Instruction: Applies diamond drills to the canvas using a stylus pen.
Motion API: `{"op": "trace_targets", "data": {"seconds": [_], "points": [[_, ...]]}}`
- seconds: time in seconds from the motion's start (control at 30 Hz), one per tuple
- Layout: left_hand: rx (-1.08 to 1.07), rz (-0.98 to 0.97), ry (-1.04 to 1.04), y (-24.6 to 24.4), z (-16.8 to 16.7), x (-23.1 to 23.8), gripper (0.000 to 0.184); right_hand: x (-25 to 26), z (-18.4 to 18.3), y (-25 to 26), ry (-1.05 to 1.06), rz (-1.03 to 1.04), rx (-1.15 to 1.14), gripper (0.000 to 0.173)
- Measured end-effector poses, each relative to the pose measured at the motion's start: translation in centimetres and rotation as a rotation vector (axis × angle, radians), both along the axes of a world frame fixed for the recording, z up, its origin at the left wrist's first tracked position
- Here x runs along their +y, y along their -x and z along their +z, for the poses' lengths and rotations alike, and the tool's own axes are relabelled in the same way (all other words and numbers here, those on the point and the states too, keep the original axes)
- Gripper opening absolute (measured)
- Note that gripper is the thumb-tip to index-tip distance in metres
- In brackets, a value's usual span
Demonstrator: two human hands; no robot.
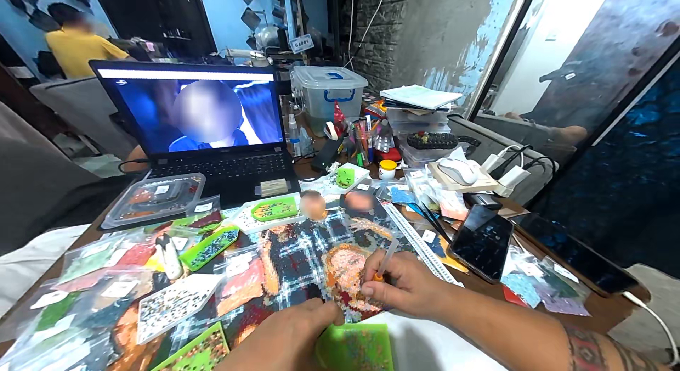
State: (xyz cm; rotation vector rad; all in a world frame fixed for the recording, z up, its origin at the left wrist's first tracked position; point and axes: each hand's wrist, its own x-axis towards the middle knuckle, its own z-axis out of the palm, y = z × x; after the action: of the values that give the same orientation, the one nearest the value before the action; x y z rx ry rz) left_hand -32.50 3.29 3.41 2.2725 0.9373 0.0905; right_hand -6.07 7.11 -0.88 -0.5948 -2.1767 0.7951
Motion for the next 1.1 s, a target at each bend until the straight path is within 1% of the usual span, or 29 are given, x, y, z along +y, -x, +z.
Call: {"op": "trace_targets", "data": {"seconds": [0.5, 0.97, 1.1], "points": [[-0.013, -0.010, -0.008, 0.07, -0.21, 0.00, 0.044, -0.05, -0.08, 0.20, -0.018, 0.044, -0.015, 0.029], [-0.016, 0.001, -0.007, 0.00, -0.20, -0.05, 0.043, -0.16, -0.04, 0.26, -0.030, 0.038, -0.053, 0.029], [-0.005, 0.012, -0.011, -0.15, 0.01, -0.21, 0.043, -0.19, 0.06, 0.21, -0.009, 0.012, -0.007, 0.030]]}}
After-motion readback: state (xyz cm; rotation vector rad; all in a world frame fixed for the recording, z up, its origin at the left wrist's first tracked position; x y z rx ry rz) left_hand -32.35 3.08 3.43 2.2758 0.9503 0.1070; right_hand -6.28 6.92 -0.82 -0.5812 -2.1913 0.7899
